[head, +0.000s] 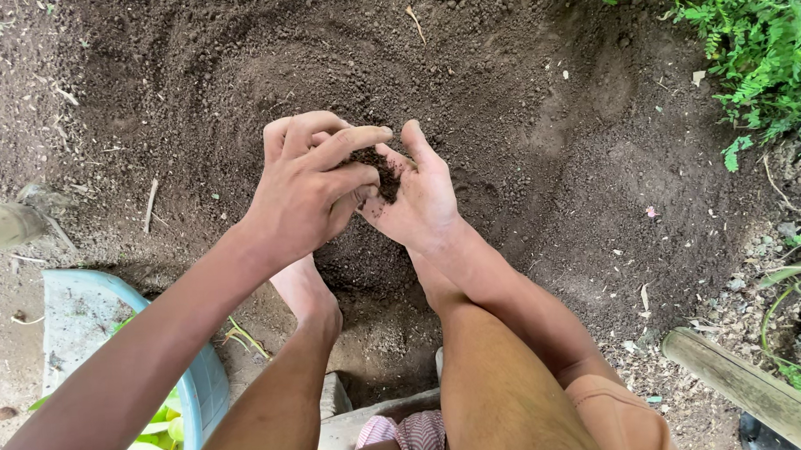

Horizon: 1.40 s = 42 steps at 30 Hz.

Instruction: The person sifts soil in their hands, then uses their fingers to place small seeds into the prepared garden bed. They continue to cover the seeds with soil and pat the area down.

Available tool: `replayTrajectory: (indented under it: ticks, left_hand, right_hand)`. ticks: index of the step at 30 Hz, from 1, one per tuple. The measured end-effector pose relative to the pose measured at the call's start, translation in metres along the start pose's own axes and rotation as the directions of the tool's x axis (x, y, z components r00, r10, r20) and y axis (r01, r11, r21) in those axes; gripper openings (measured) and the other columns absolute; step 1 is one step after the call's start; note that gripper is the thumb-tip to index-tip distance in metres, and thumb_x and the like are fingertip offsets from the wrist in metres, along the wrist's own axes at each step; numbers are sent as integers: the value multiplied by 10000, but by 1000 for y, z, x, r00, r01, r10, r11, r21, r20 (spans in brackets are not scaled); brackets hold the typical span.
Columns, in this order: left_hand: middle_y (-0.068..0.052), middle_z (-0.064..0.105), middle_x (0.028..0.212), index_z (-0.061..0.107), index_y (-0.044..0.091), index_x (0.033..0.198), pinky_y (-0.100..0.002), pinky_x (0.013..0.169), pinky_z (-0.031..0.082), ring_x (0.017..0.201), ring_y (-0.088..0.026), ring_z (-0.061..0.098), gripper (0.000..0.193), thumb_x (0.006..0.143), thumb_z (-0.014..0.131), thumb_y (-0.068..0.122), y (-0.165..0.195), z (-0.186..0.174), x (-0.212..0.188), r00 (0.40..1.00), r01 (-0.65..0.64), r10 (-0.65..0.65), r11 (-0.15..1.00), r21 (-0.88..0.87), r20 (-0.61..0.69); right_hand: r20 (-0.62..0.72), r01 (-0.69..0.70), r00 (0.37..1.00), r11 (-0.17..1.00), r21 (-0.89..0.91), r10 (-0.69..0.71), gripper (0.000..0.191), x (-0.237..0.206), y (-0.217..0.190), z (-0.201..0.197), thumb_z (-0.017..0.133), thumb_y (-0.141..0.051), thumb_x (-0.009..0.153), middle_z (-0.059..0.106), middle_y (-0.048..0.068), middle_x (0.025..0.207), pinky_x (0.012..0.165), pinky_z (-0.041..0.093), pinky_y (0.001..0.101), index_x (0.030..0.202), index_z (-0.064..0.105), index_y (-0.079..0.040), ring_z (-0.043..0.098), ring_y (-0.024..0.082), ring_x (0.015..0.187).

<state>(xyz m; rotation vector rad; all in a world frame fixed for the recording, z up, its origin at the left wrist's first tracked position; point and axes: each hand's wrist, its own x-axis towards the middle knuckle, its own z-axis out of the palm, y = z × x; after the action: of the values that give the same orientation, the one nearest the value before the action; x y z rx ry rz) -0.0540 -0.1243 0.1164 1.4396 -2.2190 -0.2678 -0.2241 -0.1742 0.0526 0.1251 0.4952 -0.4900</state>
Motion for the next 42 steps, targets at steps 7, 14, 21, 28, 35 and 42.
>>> replayTrajectory:
  ticks: [7, 14, 21, 28, 35, 42]
  left_hand:
    - [31, 555, 1429, 735, 165, 908, -485, 1075, 336, 1293, -270, 471, 154, 782, 822, 163, 1, -4, 0, 997, 64, -62, 996, -63, 40]
    - [34, 581, 1441, 774, 135, 1002, -456, 1075, 363, 1279, -262, 485, 286, 723, 793, 78, 0, -5, 2, 997, 55, -53, 998, -44, 57]
    - [4, 576, 1377, 763, 142, 974, -458, 1055, 357, 1275, -285, 479, 179, 808, 832, 130, 3, -9, 3, 995, 102, -100, 990, -101, 24]
    - [-36, 548, 1435, 775, 139, 1016, -493, 1098, 339, 1329, -290, 456, 247, 773, 794, 183, 2, -12, 1, 997, 43, -45, 999, 24, 62]
    - [11, 550, 1454, 747, 173, 972, -473, 1119, 319, 1374, -233, 447, 129, 861, 779, 230, 1, 0, -5, 996, 13, -29, 984, 175, 87]
    - [24, 547, 1410, 723, 163, 952, -480, 1095, 321, 1344, -237, 449, 138, 876, 769, 268, -2, 0, -6, 997, -2, -11, 985, 170, 75]
  right_hand:
    - [153, -3, 988, 999, 34, -3, 750, 5, 1, -17, 299, -658, 1089, 620, 119, 1300, 996, 493, 381, 1406, 534, -19, 601, 240, 1147]
    - [120, 10, 993, 999, 37, -15, 759, 6, 3, -20, 286, -651, 1078, 623, 115, 1271, 1014, 486, 404, 1408, 540, -16, 606, 233, 1140]
    - [129, 5, 992, 998, 59, -12, 761, 5, 2, -16, 261, -651, 1082, 616, 168, 1368, 1041, 471, 411, 1402, 529, -14, 597, 273, 1206]
    - [243, -2, 970, 996, 86, -19, 758, 7, 0, -11, 254, -647, 1108, 599, 174, 1391, 1117, 459, 456, 1405, 533, -8, 587, 300, 1271]
    - [267, -8, 964, 998, 67, -10, 769, 9, 2, -19, 256, -634, 1116, 628, 157, 1365, 1060, 472, 413, 1443, 527, 7, 603, 264, 1204]
    - [242, 11, 970, 999, 39, -20, 775, 12, 3, -22, 245, -641, 1103, 627, 149, 1338, 1031, 496, 411, 1449, 506, 2, 617, 264, 1195]
